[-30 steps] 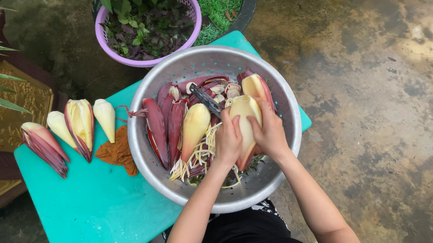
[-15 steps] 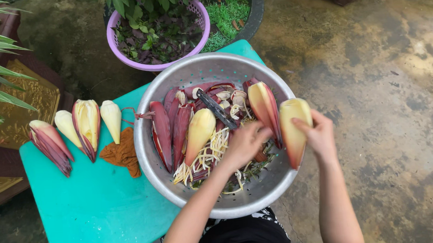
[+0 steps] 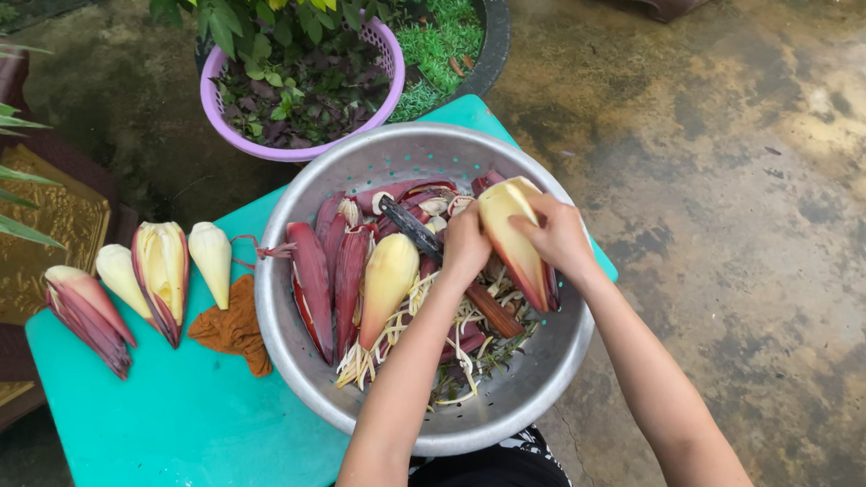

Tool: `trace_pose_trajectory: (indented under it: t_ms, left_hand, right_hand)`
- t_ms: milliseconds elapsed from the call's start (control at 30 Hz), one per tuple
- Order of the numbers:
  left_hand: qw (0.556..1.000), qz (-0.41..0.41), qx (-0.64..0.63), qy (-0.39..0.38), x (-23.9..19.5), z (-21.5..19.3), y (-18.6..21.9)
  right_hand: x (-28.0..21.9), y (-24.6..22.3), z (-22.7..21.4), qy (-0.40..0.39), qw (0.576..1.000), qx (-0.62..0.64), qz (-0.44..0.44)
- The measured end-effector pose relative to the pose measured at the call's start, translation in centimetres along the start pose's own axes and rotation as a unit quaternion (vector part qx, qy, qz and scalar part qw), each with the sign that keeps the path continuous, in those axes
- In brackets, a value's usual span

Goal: The person peels the outer purple bracts from banana blossoms to reveal the pale yellow hearts, then uses a knife to trim the ends and peel the hearts into a large bowl.

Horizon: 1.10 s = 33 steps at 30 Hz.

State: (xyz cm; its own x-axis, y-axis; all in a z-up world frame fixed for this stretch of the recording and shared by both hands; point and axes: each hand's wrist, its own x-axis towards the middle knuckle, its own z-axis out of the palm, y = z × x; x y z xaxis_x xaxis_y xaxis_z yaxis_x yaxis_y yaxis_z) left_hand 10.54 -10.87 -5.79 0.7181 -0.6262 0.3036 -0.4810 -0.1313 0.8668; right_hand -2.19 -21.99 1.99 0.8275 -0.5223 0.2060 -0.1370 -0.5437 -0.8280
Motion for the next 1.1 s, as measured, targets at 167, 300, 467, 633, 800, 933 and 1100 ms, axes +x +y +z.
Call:
trace_pose_trajectory:
  t_ms: [167, 300, 467, 633, 800, 933, 1100]
  left_hand:
    - [1.000, 0.001, 0.013, 0.002, -0.4, -0.2, 1.5]
    - [0.999, 0.007, 0.037, 0.020, -0.7, -1.4, 3.0]
    - [0.995, 0.017, 0.094, 0.008, -1.4, -3.9, 5.9]
    - [0.996, 0.002, -0.093, -0.017, -4.7, -4.0, 8.1]
    - [0.979, -0.135, -0.132, -0.081, -5.8, -4.2, 5.9]
    - [0.926, -0.163, -0.323, -0.107, -5.5, -3.2, 2.7]
    - [0.895, -0.273, -0.323, -0.141, -7.4, -2.7, 3.7]
  right_hand:
    - [-1.1, -0.8, -0.2, 0.122, 0.978, -0.169, -0.016]
    - [-1.5, -2.8, -0.5, 0.198, 0.918, -0.305, -0.157]
    - [-1.2, -4.3, -1.0, 0.133, 0.955, -0.227, -0.138]
    - [-1.0, -5.9, -0.8, 0.171, 0.968, -0.140, -0.122]
    - [-1.3, -5.6, 0.8, 0.155, 0.965, -0.153, -0.149]
    - [-0.7, -5.3, 1.5, 0.153, 0.978, -0.114, -0.084]
    - [-0.6, -6.9, 2.1, 0.133, 0.985, -0.072, -0.087]
